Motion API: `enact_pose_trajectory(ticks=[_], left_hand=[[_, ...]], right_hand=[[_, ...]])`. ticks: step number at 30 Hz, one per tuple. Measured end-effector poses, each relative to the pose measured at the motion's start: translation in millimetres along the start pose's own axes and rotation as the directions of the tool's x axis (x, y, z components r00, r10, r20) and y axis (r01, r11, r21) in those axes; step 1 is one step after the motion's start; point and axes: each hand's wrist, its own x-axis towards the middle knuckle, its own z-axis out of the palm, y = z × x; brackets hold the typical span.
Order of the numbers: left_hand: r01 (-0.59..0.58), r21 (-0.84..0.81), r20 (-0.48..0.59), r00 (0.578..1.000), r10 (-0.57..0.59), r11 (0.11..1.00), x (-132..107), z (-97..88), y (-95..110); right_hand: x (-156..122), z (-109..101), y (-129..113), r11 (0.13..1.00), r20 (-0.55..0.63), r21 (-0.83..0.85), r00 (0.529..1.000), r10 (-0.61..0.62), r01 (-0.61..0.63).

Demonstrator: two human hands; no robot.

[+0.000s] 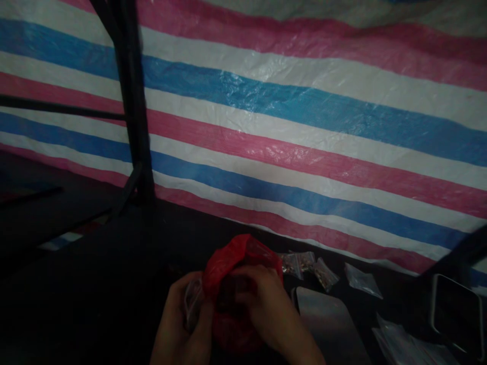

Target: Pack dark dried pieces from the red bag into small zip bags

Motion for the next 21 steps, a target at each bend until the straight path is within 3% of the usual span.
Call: enact_pose_trajectory(ticks=[3,5,8,10,15,18,21], left_hand=[[0.071,0.006,0.061,0.996,-0.071,0.997,3,-1.0,1],[0.017,0.084,0.079,0.997,-0.024,0.996,3,0.0,1],[-0.092,0.159,0.123,0.990,0.073,0.983,0,5.6,5],[-0.121,0.169,0.130,0.987,0.099,0.978,-3,10.8,10],[0.019,0.075,0.062,0.998,-0.024,0.997,-8,21.4,23],[0.047,0.032,0.075,0.996,-0.049,0.998,-10,24.8,26],[0.009,0.043,0.089,0.996,-0.013,0.999,-10,27.0,24]], right_hand=[[-3,-13,-1,0.988,0.022,0.143,0.998,0.056,-0.058],[-7,-25,-8,0.974,0.001,0.221,0.999,0.039,-0.038],[-16,-37,-26,0.963,-0.110,0.253,0.992,-0.069,0.095],[-21,-38,-39,0.963,-0.123,0.187,0.978,-0.171,0.192],[-28,-29,-55,0.921,0.017,-0.090,0.926,-0.378,0.378],[-29,-28,-55,0.892,0.045,-0.137,0.902,-0.430,0.432],[-29,-29,-48,0.889,-0.028,-0.156,0.897,-0.440,0.431]])
